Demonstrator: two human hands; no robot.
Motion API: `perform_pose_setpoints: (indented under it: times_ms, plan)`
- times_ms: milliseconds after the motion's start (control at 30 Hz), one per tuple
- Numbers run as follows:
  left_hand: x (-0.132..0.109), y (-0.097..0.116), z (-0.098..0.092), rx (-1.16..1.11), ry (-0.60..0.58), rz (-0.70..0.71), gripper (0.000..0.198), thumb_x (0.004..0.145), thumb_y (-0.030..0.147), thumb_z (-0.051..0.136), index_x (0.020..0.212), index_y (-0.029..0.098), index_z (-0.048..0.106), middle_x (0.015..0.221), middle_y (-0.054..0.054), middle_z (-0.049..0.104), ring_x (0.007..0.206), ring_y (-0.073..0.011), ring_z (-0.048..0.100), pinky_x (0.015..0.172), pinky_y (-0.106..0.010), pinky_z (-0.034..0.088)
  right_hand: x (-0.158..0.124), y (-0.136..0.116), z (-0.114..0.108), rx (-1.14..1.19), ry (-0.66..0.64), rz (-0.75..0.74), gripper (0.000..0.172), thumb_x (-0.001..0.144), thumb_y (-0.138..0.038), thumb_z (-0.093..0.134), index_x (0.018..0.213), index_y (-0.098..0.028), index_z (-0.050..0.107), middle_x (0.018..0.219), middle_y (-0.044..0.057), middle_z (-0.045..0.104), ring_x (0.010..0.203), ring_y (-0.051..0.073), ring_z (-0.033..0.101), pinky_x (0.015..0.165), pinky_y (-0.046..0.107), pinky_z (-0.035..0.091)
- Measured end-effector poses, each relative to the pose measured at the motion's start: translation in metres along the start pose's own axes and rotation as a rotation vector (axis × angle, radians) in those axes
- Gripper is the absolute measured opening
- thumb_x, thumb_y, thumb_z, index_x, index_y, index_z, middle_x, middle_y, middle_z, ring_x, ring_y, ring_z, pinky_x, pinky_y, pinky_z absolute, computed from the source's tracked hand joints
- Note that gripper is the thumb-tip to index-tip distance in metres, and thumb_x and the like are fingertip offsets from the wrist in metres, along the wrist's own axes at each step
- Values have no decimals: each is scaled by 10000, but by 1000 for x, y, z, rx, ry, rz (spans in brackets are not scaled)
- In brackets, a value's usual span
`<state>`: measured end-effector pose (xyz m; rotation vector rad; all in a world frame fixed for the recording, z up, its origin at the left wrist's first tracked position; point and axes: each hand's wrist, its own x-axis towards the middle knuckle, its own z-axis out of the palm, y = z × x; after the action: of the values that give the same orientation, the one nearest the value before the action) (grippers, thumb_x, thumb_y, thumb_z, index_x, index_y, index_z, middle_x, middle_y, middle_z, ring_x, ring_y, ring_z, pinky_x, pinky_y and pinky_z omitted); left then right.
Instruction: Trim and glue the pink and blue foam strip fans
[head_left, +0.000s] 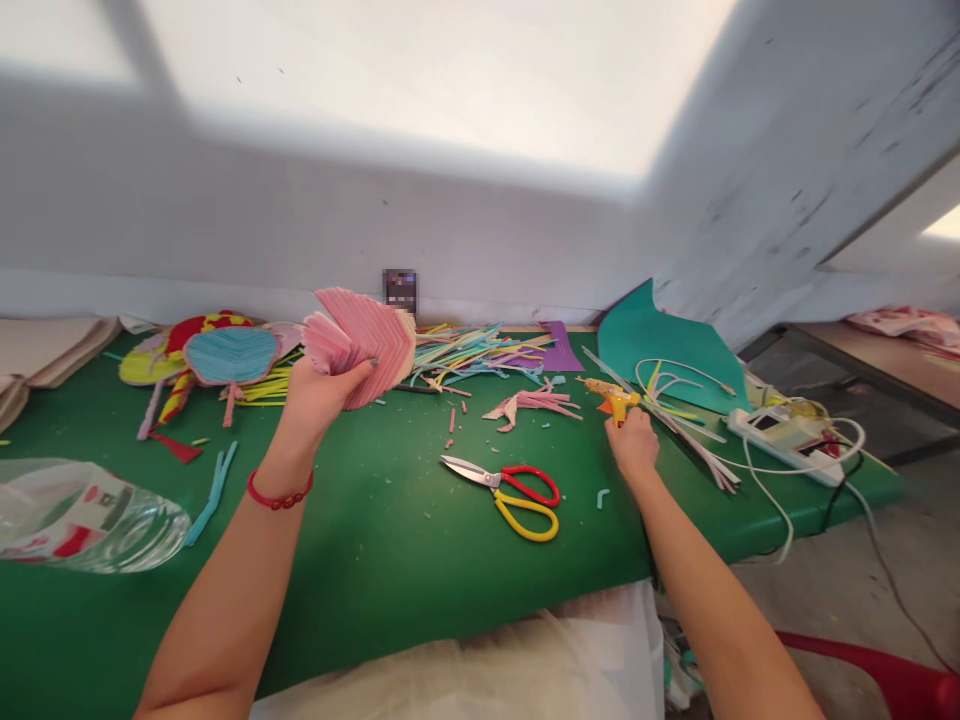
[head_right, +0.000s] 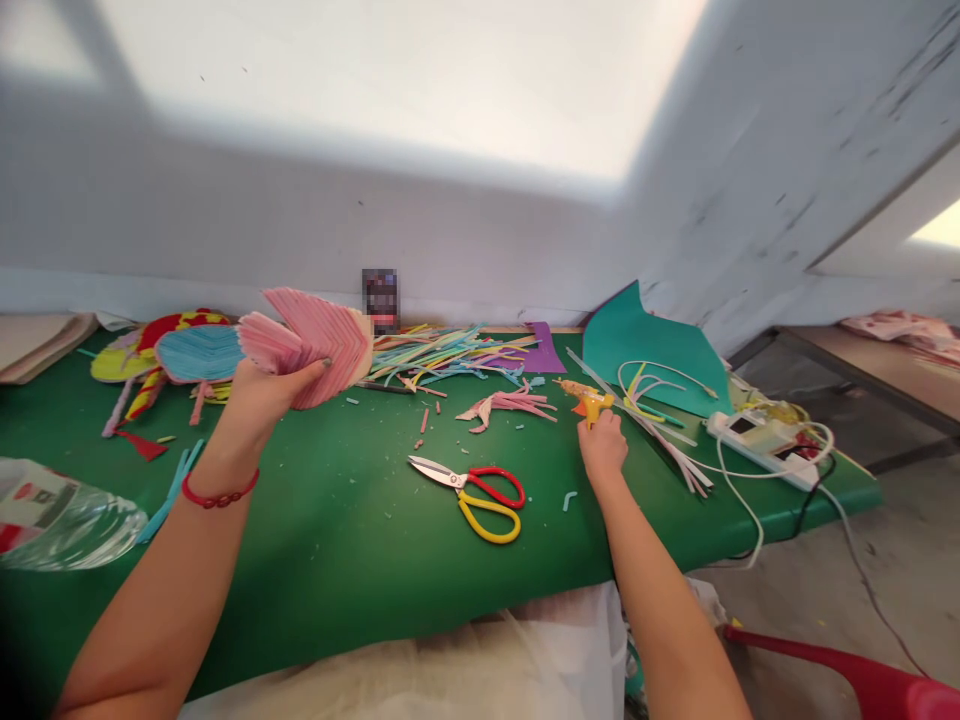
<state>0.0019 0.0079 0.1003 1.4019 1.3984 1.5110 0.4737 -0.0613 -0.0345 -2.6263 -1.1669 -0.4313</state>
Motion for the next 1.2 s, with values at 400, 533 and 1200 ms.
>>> perform_pose_setpoints:
  times_ms: [400, 533, 1200]
  plan:
    - [0, 1, 0, -4, -8, 17, 395, 548, 336, 769, 888, 155, 683, 945, -67, 707, 872, -249, 661, 793, -351, 533, -12, -10, -9, 428, -254, -332, 240, 756, -445, 543, 715, -220, 474, 655, 2, 588, 617, 161, 548, 573, 258, 384]
    - [-2, 4, 0, -15, -6, 5, 385, 543, 334, 774, 875, 162, 680, 932, -63, 706, 869, -251, 658, 803, -357, 529, -25, 2, -19, 392, -398, -460, 248, 770, -459, 529, 728, -220, 482, 644, -9, 570, 600, 153, 526, 555, 251, 369]
    - [0, -5, 5, 8, -41, 29, 335, 544, 344, 766, 803, 160, 661, 875, -51, 688, 863, -239, 643, 775, -333, 518, 6, -121, -45, 489, -847, -963, 279, 833, -405, 570, 969, -222, 731, 1122, 62, 675, 1065, 243, 587, 900, 318, 454]
